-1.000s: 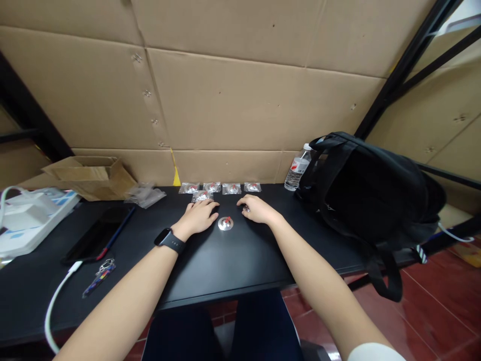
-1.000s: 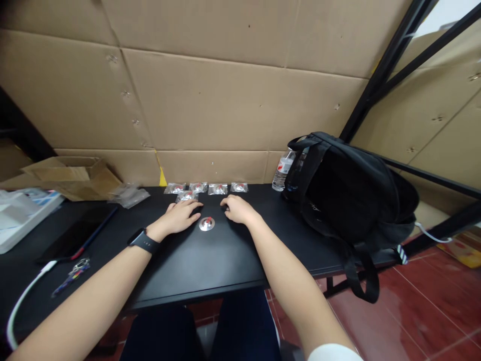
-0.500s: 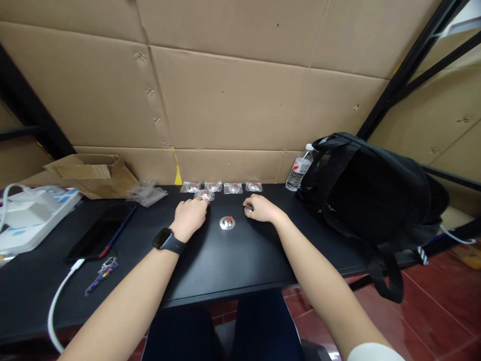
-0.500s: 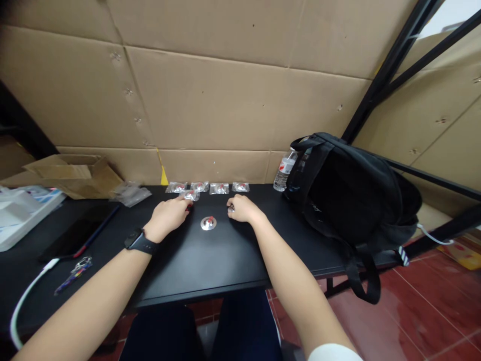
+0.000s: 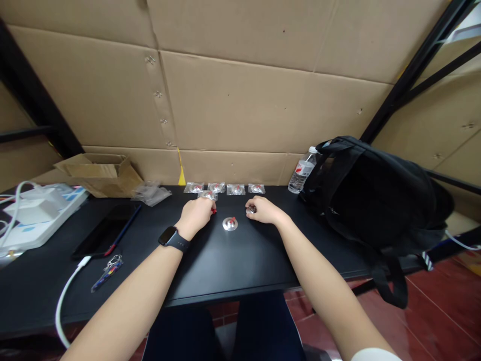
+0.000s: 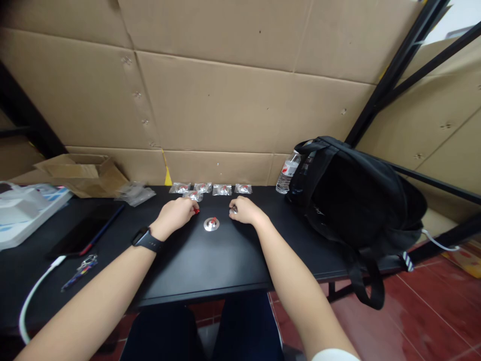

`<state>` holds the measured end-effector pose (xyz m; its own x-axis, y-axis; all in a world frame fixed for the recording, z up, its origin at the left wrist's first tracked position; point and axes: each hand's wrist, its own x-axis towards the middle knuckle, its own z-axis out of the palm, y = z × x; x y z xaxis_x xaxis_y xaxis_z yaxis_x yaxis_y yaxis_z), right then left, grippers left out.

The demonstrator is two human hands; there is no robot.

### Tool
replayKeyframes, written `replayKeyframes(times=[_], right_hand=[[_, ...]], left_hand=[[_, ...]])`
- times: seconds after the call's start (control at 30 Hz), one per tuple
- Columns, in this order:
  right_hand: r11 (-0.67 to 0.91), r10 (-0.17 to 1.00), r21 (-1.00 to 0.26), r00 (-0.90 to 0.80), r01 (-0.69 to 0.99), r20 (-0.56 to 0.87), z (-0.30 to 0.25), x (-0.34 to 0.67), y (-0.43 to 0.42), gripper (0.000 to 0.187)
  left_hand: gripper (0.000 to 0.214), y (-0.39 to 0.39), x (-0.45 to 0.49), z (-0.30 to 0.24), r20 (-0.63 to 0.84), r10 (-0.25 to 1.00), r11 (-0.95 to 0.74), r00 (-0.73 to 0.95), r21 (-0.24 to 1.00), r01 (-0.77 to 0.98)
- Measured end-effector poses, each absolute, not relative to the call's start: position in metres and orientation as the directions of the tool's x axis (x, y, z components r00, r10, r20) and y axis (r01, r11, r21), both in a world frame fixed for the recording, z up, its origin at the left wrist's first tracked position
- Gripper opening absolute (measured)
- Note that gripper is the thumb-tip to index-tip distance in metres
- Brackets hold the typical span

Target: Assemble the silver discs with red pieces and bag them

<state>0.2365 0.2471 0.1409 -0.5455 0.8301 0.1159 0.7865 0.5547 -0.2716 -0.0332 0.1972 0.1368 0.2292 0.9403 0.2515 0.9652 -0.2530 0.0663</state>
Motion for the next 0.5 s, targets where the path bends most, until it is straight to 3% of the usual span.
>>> replayKeyframes(times=[0.33, 0.5], right_hand=[[0.543, 0.838, -0.302, -0.530, 0.784, 0.131, 0.1454, 0.2363, 0.2444, 0.029], [0.543, 0.838, -0.325, -0.526, 0.774, 0.146, 0.1451, 0.2370, 0.2447, 0.026]], left_hand=[[0.029, 0.1974, -0.0316, 0.1411, 0.317, 0.916, -0.273, 0.246, 0.041, 0.961], [0.024, 0.1982, -0.0306, 0.1431, 0.391, 0.881, -0.330, 0.268, 0.100, 0.939]])
